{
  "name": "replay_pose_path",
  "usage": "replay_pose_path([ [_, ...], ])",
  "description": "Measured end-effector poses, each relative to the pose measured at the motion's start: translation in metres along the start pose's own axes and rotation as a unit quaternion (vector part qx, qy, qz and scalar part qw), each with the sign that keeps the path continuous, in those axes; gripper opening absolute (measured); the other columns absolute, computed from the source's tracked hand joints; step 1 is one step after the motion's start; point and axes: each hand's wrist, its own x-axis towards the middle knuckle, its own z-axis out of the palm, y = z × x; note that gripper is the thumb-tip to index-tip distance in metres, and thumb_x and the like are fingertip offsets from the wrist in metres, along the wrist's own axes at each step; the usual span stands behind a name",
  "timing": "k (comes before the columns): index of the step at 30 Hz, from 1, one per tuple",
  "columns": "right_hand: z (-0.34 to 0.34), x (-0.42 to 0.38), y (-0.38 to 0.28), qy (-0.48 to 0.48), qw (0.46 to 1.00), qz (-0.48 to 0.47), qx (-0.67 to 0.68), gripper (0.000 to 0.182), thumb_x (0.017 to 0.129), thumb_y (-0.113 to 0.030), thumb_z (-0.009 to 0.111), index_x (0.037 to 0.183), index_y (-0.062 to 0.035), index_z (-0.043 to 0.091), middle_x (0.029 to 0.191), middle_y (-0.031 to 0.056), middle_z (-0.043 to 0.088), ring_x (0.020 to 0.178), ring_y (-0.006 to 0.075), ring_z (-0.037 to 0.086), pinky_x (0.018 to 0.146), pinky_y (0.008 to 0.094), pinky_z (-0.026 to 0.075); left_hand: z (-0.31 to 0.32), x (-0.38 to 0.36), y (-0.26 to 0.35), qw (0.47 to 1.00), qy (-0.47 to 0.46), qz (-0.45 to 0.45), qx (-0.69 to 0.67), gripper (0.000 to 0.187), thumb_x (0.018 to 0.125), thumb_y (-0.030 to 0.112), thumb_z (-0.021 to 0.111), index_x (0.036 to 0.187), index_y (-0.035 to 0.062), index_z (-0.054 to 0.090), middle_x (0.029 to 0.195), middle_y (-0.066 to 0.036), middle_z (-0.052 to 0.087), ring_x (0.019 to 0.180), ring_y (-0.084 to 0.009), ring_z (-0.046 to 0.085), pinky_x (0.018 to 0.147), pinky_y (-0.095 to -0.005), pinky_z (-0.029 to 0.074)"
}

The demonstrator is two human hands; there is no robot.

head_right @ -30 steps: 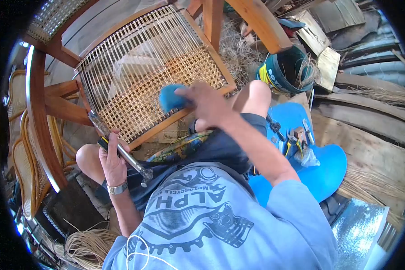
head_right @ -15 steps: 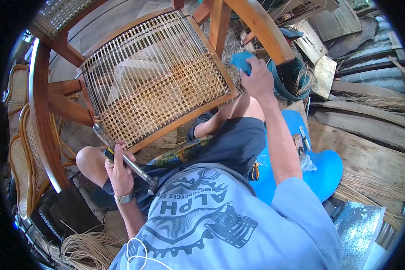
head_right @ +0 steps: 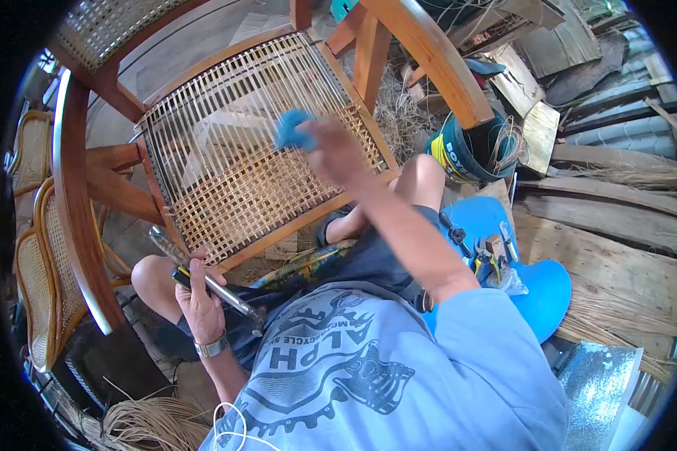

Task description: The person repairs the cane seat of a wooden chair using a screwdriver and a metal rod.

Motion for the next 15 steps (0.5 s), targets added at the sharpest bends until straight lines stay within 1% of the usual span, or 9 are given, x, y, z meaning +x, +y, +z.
replay_pose_path([
  [1,-0.025,-0.002,0.035,0.045,0.997,-0.002,-0.056,0.049,0.078,-0.003,0.068,0.125,-0.0168,0.063,0.11,0.0126,0.065,0.104,0.0375,0.065,0.088,0.0462,0.054,-0.003,-0.003,0.0,1.0,0.006,-0.011,0.014,0.031,0.108,0.031,0.059,0.114,0.0014,0.066,0.07,-0.002,0.066,0.05,-0.0025,0.042,0.046,-0.02,0.028],
  [2,-0.044,-0.008,0.059,-0.027,0.969,0.122,-0.213,0.045,0.081,-0.006,0.068,0.125,-0.0146,0.065,0.115,0.0149,0.067,0.108,0.0387,0.064,0.091,0.047,0.053,0.002,-0.006,0.006,0.998,0.021,-0.027,0.052,0.031,0.107,0.033,0.06,0.109,0.0024,0.067,0.07,-0.001,0.065,0.052,-0.0029,0.044,0.048,-0.0211,0.029],
  [5,-0.065,0.01,0.041,-0.082,0.977,0.112,-0.163,0.045,0.088,-0.023,0.073,0.13,-0.0123,0.062,0.124,0.0169,0.067,0.113,0.037,0.066,0.098,0.0448,0.051,-0.002,-0.008,-0.002,0.998,0.032,-0.029,0.051,0.03,0.108,0.03,0.059,0.111,0.0013,0.067,0.069,-0.001,0.065,0.048,-0.0025,0.042,0.043,-0.0204,0.029],
  [6,-0.055,0.016,0.031,-0.027,0.978,0.154,-0.14,0.04,0.088,-0.021,0.069,0.126,-0.0095,0.062,0.115,0.0169,0.068,0.107,0.0379,0.067,0.091,0.0484,0.053,-0.005,-0.015,0.002,0.998,0.034,-0.049,0.036,0.029,0.108,0.03,0.059,0.111,0.0024,0.067,0.069,-0.001,0.065,0.048,-0.0023,0.042,0.043,-0.0199,0.029],
  [7,-0.05,0.024,0.017,-0.032,0.968,0.232,-0.089,0.036,0.091,-0.021,0.066,0.124,-0.0073,0.059,0.11,0.0175,0.067,0.101,0.0372,0.068,0.087,0.0493,0.053,-0.009,-0.022,0.003,0.998,0.048,-0.049,0.014,0.028,0.108,0.03,0.058,0.112,0.0037,0.067,0.07,-0.002,0.065,0.048,-0.0022,0.042,0.044,-0.0199,0.029],
  [8,-0.022,0.029,-0.003,-0.044,0.972,0.221,-0.07,0.036,0.091,-0.021,0.066,0.124,-0.0073,0.059,0.11,0.0175,0.067,0.101,0.0372,0.068,0.087,0.0493,0.053,-0.013,-0.027,0.002,0.998,0.05,-0.047,-0.01,0.026,0.108,0.029,0.058,0.114,0.005,0.067,0.07,-0.002,0.066,0.049,-0.0021,0.043,0.044,-0.0198,0.029],
  [10,0.037,0.033,-0.065,-0.057,0.943,0.321,-0.061,0.035,0.093,-0.021,0.064,0.124,-0.0067,0.055,0.107,0.0178,0.066,0.096,0.037,0.069,0.085,0.0501,0.053,-0.025,-0.039,-0.003,0.996,0.072,-0.029,-0.038,0.025,0.109,0.029,0.057,0.116,0.0066,0.066,0.07,-0.003,0.068,0.048,-0.0017,0.042,0.043,-0.0192,0.028],
  [13,0.11,0.023,-0.153,-0.115,0.976,0.182,0.018,0.039,0.089,-0.021,0.069,0.119,-0.0067,0.049,0.107,0.0196,0.061,0.09,0.0414,0.067,0.081,0.0535,0.054,-0.035,-0.051,-0.001,0.99,0.104,-0.064,-0.074,0.025,0.108,0.029,0.059,0.118,0.0066,0.064,0.073,-0.003,0.068,0.051,-0.0017,0.043,0.046,-0.02,0.029],
  [15,0.125,0.013,-0.197,-0.222,0.972,0.06,0.049,0.043,0.088,-0.019,0.07,0.121,-0.0057,0.046,0.113,0.021,0.058,0.088,0.0423,0.067,0.078,0.0537,0.055,-0.037,-0.055,-0.001,0.99,0.115,-0.051,-0.067,0.026,0.109,0.03,0.058,0.118,0.0065,0.065,0.072,-0.004,0.068,0.048,-0.0014,0.042,0.044,-0.0191,0.028],
])
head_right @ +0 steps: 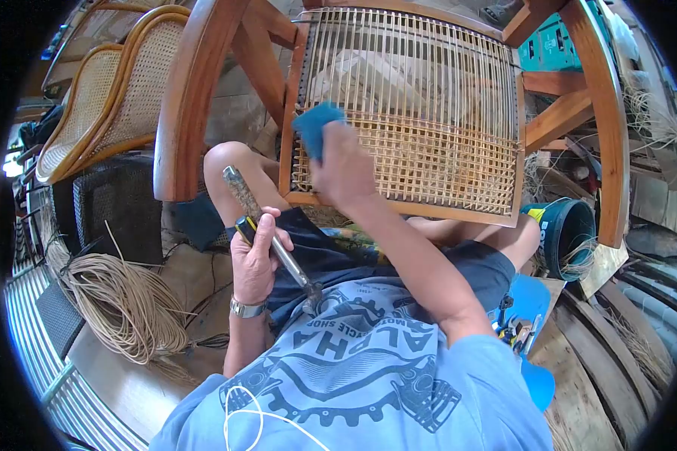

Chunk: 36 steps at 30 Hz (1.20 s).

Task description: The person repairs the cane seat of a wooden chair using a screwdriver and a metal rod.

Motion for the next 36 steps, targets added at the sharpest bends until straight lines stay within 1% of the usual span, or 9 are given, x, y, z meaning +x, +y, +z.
replay_pose_path([
  [8,-0.054,0.093,0.004,0.137,0.989,-0.013,0.047,0.044,0.092,-0.015,0.068,0.133,-0.0046,0.055,0.111,0.02,0.062,0.096,0.0377,0.07,0.086,0.0484,0.057,-0.012,-0.004,-0.001,0.999,0.029,0.022,-0.007,0.026,0.109,0.029,0.057,0.119,0.0062,0.065,0.073,-0.006,0.069,0.047,-0.0015,0.042,0.042,-0.0181,0.027],
  [10,-0.042,0.1,0.011,-0.098,0.991,-0.085,-0.042,0.042,0.093,-0.014,0.068,0.135,-0.011,0.062,0.111,0.0185,0.065,0.101,0.0351,0.069,0.089,0.0475,0.057,-0.009,-0.002,0.002,0.999,0.028,0.019,-0.006,0.026,0.109,0.029,0.057,0.119,0.0063,0.065,0.073,-0.005,0.069,0.047,-0.0014,0.042,0.042,-0.0184,0.027],
  [14,-0.068,0.112,0.063,-0.117,0.981,-0.125,-0.092,0.055,0.08,-0.002,0.078,0.131,-0.0177,0.068,0.116,0.0189,0.068,0.102,0.0334,0.07,0.089,0.0419,0.057,-0.007,-0.002,0.006,0.999,0.015,0.035,0.003,0.026,0.109,0.029,0.057,0.119,0.0063,0.064,0.072,-0.004,0.069,0.047,-0.0014,0.042,0.042,-0.0188,0.026],
  [19,-0.144,0.108,0.182,0.082,0.978,0.043,-0.189,0.048,0.081,-0.011,0.075,0.128,-0.0155,0.066,0.111,0.0201,0.07,0.1,0.0388,0.069,0.089,0.0469,0.056,-0.008,0.005,0.003,1.0,0.011,0.011,-0.009,0.025,0.109,0.029,0.057,0.118,0.0066,0.065,0.072,-0.005,0.069,0.047,-0.0013,0.043,0.042,-0.0184,0.027],
  [21,-0.148,0.105,0.192,0.331,0.917,0.137,-0.175,0.05,0.083,-0.017,0.075,0.131,-0.0076,0.063,0.117,0.0214,0.069,0.102,0.0382,0.069,0.093,0.0455,0.055,-0.006,0.011,0.001,1.0,0.004,-0.001,-0.014,0.025,0.109,0.029,0.057,0.117,0.0067,0.065,0.072,-0.005,0.068,0.048,-0.0013,0.044,0.042,-0.0183,0.028],
  [24,-0.116,0.14,0.151,0.342,0.939,0.004,-0.049,0.052,0.09,-0.018,0.071,0.138,-0.0087,0.057,0.118,0.0214,0.067,0.107,0.0398,0.067,0.091,0.0489,0.054,0.003,0.018,0.006,1.0,-0.011,0.007,0.007,0.025,0.109,0.029,0.058,0.118,0.0066,0.065,0.072,-0.005,0.068,0.048,-0.0016,0.045,0.042,-0.0182,0.028],
  [28,-0.066,0.186,0.06,0.211,0.971,-0.047,-0.105,0.049,0.089,-0.005,0.064,0.136,-0.0164,0.059,0.114,0.0158,0.068,0.109,0.0368,0.064,0.088,0.0498,0.054,0.022,0.016,0.019,0.998,-0.007,0.047,0.044,0.026,0.108,0.029,0.058,0.119,0.0059,0.065,0.072,-0.004,0.068,0.051,-0.0018,0.046,0.044,-0.0188,0.027],
  [31,0.031,0.225,0.101,0.098,0.983,0.007,-0.156,0.048,0.092,-0.042,0.068,0.137,-0.0261,0.06,0.138,0.0222,0.057,0.128,0.043,0.056,0.106,0.0556,0.045,0.028,0.013,0.022,0.998,-0.017,0.056,0.037,0.023,0.108,0.024,0.059,0.122,0.0057,0.064,0.077,-0.004,0.07,0.058,-0.004,0.053,0.049,-0.0207,0.033],
  [36,-0.093,0.095,0.035,0.072,0.985,-0.091,0.127,0.071,0.092,-0.045,0.072,0.149,-0.0098,0.048,0.144,0.0298,0.052,0.133,0.0452,0.052,0.111,0.052,0.043,0.054,0.019,0.025,0.997,-0.035,0.056,0.03,0.02,0.109,0.018,0.055,0.12,0.0031,0.063,0.08,-0.008,0.072,0.052,-0.0012,0.045,0.047,-0.0194,0.03],
])
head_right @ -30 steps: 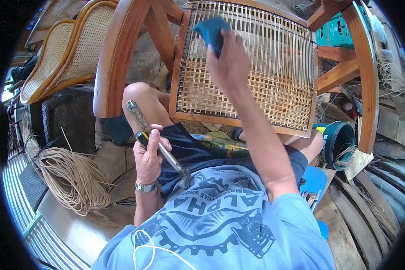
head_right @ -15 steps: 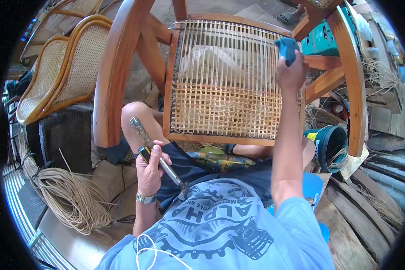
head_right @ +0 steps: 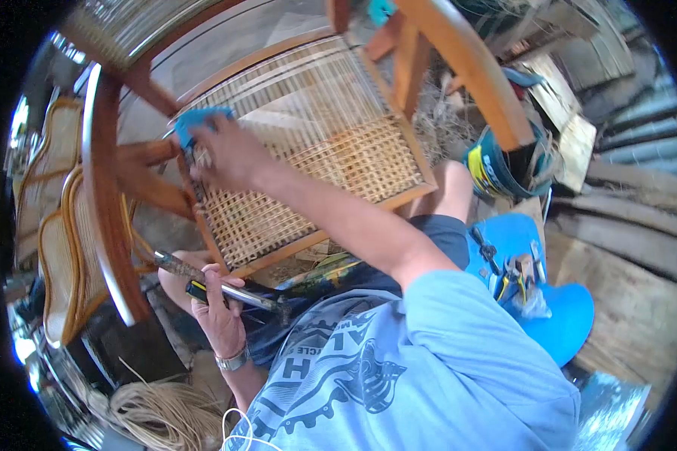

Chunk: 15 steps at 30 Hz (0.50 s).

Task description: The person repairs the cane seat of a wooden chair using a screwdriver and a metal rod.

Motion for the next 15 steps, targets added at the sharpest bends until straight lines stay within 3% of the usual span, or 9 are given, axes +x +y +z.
replay_pose_path([
  [2,-0.035,-0.065,-0.016,-0.151,0.973,0.117,0.128,0.077,0.095,-0.049,0.068,0.151,-0.0016,0.043,0.134,0.0251,0.061,0.121,0.0361,0.062,0.105,0.0411,0.047,0.018,0.008,0.0,0.999,-0.031,-0.007,0.026,0.02,0.109,0.017,0.054,0.121,0.0026,0.063,0.082,-0.009,0.073,0.052,-0.002,0.045,0.047,-0.0201,0.031],
  [4,-0.072,-0.127,-0.019,-0.329,0.861,0.221,0.32,0.078,0.1,-0.049,0.063,0.154,0.0021,0.038,0.125,0.0202,0.065,0.112,0.025,0.064,0.103,0.0354,0.047,0.034,0.017,-0.01,0.995,-0.065,-0.005,0.073,0.022,0.108,0.017,0.052,0.12,0.0001,0.062,0.09,-0.012,0.075,0.053,-0.0047,0.046,0.048,-0.0221,0.034],
  [5,-0.065,-0.167,-0.005,-0.333,0.812,0.189,0.441,0.077,0.103,-0.048,0.061,0.157,0.0012,0.036,0.127,0.014,0.063,0.11,0.019,0.059,0.1,0.0319,0.047,0.046,0.02,-0.018,0.994,-0.07,-0.007,0.08,0.022,0.108,0.017,0.052,0.12,0.0001,0.062,0.09,-0.012,0.075,0.053,-0.0047,0.046,0.048,-0.0221,0.034],
  [6,-0.087,-0.189,-0.011,-0.324,0.836,0.162,0.412,0.074,0.105,-0.042,0.061,0.159,0.0005,0.033,0.131,0.0113,0.062,0.112,0.0179,0.058,0.1,0.0329,0.047,0.062,0.023,-0.026,0.981,-0.134,0.063,0.126,0.026,0.108,0.019,0.053,0.122,-0.001,0.062,0.094,-0.012,0.076,0.054,-0.0043,0.045,0.047,-0.0218,0.033],
  [7,-0.083,-0.221,-0.015,-0.227,0.789,0.188,0.539,0.069,0.106,-0.035,0.062,0.159,-0.0009,0.034,0.13,0.0096,0.061,0.113,0.0172,0.057,0.1,0.0346,0.048,0.079,0.024,-0.032,0.957,-0.194,0.131,0.172,0.029,0.108,0.022,0.055,0.123,-0.0021,0.062,0.098,-0.012,0.076,0.054,-0.0038,0.044,0.047,-0.0216,0.032],
  [8,-0.113,-0.23,-0.025,-0.232,0.852,0.216,0.416,0.051,0.107,-0.023,0.057,0.151,0.0012,0.044,0.115,0.0097,0.066,0.101,0.0178,0.061,0.092,0.0341,0.05,0.104,0.021,-0.025,0.977,-0.196,-0.007,0.087,0.033,0.108,0.025,0.056,0.124,-0.0028,0.061,0.099,-0.012,0.076,0.054,-0.0032,0.043,0.047,-0.0213,0.032],
  [9,-0.121,-0.247,-0.025,-0.23,0.85,0.213,0.423,0.051,0.107,-0.023,0.057,0.151,0.0012,0.044,0.115,0.0097,0.066,0.101,0.0178,0.061,0.092,0.0341,0.05,0.13,0.019,-0.019,0.971,-0.191,-0.142,0.0,0.036,0.107,0.028,0.058,0.126,-0.0035,0.061,0.101,-0.012,0.076,0.053,-0.0027,0.042,0.047,-0.0211,0.031],
  [13,-0.15,-0.308,-0.013,0.005,0.851,0.336,0.405,0.032,0.109,-0.019,0.053,0.134,0.0007,0.055,0.103,0.0059,0.064,0.09,0.0127,0.059,0.083,0.0294,0.052,0.188,0.034,-0.044,0.93,-0.275,-0.124,0.21,0.045,0.107,0.04,0.058,0.125,-0.0008,0.062,0.091,-0.01,0.073,0.049,-0.003,0.039,0.046,-0.0209,0.033],
  [15,-0.174,-0.332,-0.007,0.056,0.86,0.39,0.323,0.027,0.109,-0.019,0.051,0.128,-0.0009,0.057,0.098,0.0028,0.061,0.088,0.0105,0.058,0.082,0.0287,0.052,0.209,0.04,-0.04,0.935,-0.308,-0.096,0.147,0.042,0.107,0.037,0.06,0.122,-0.0021,0.061,0.086,-0.007,0.067,0.057,-0.0057,0.046,0.051,-0.0217,0.038],
])
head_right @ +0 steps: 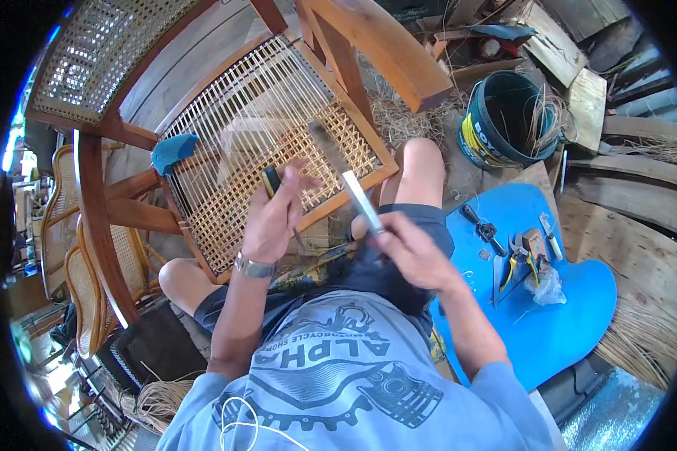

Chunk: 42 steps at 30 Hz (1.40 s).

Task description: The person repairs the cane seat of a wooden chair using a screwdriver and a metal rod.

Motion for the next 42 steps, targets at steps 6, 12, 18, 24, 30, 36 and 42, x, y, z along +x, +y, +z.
replay_pose_path([
  [6,-0.077,-0.012,0.013,0.122,0.99,0.006,0.074,0.048,0.099,-0.026,0.067,0.137,0.0017,0.055,0.094,-0.0021,0.057,0.086,0.0079,0.053,0.076,0.0244,0.044,-0.007,0.056,0.032,0.983,0.012,0.164,-0.079,0.029,0.107,0.023,0.061,0.124,-0.0012,0.059,0.104,-0.01,0.068,0.09,-0.0135,0.061,0.084,-0.0294,0.051],
  [12,-0.078,-0.001,0.006,0.171,0.969,-0.093,0.149,0.069,0.095,-0.022,0.072,0.152,0.0018,0.04,0.094,-0.0015,0.056,0.084,0.0076,0.053,0.073,0.0244,0.044,-0.001,0.105,0.045,0.949,0.062,0.309,0.028,0.023,0.1,0.013,0.071,0.12,0.0032,0.065,0.114,-0.009,0.072,0.103,-0.0153,0.068,0.096,-0.0319,0.055],
  [18,-0.055,0.005,0.011,0.176,0.978,-0.107,0.0,0.044,0.101,-0.012,0.064,0.143,-0.0004,0.055,0.098,0.0004,0.063,0.083,0.0065,0.051,0.075,0.0228,0.045,0.006,0.12,0.019,0.94,0.08,0.305,0.131,0.021,0.096,0.002,0.072,0.115,0.0057,0.063,0.115,-0.01,0.074,0.101,-0.0143,0.069,0.093,-0.0302,0.057],
  [24,-0.033,0.021,0.005,0.072,0.989,-0.1,-0.085,0.043,0.103,-0.012,0.06,0.144,-0.0001,0.054,0.102,0.0086,0.068,0.082,0.0116,0.059,0.077,0.0281,0.05,0.015,0.129,0.007,0.925,0.107,0.297,0.211,0.022,0.096,0.006,0.074,0.115,0.0056,0.063,0.111,-0.006,0.076,0.099,-0.0114,0.069,0.088,-0.0279,0.055],
  [30,-0.039,0.048,-0.004,-0.044,0.983,-0.109,-0.138,0.042,0.103,-0.011,0.057,0.142,0.002,0.054,0.117,0.0191,0.071,0.106,0.0267,0.069,0.095,0.0383,0.052,0.026,0.135,0.008,0.922,0.089,0.271,0.261,0.018,0.097,0.011,0.074,0.112,0.0052,0.065,0.104,-0.003,0.076,0.092,-0.0087,0.068,0.084,-0.026,0.055],
  [36,-0.031,0.051,-0.01,0.004,0.996,-0.07,-0.054,0.042,0.103,-0.01,0.058,0.144,0.0003,0.053,0.11,0.017,0.07,0.099,0.0239,0.065,0.092,0.0373,0.051,0.027,0.123,0.019,0.902,0.09,0.316,0.279,0.016,0.097,0.009,0.073,0.111,0.0065,0.067,0.103,-0.001,0.075,0.091,-0.0074,0.067,0.081,-0.0255,0.054],
  [42,-0.027,0.062,-0.001,0.018,0.979,-0.178,-0.101,0.042,0.103,-0.009,0.055,0.145,0.0,0.051,0.09,0.0092,0.064,0.074,0.0178,0.063,0.072,0.034,0.054,0.025,0.139,0.008,0.897,0.113,0.33,0.271,0.017,0.094,0.009,0.076,0.108,0.0084,0.068,0.094,-0.001,0.075,0.078,-0.007,0.065,0.069,-0.0265,0.051],
])
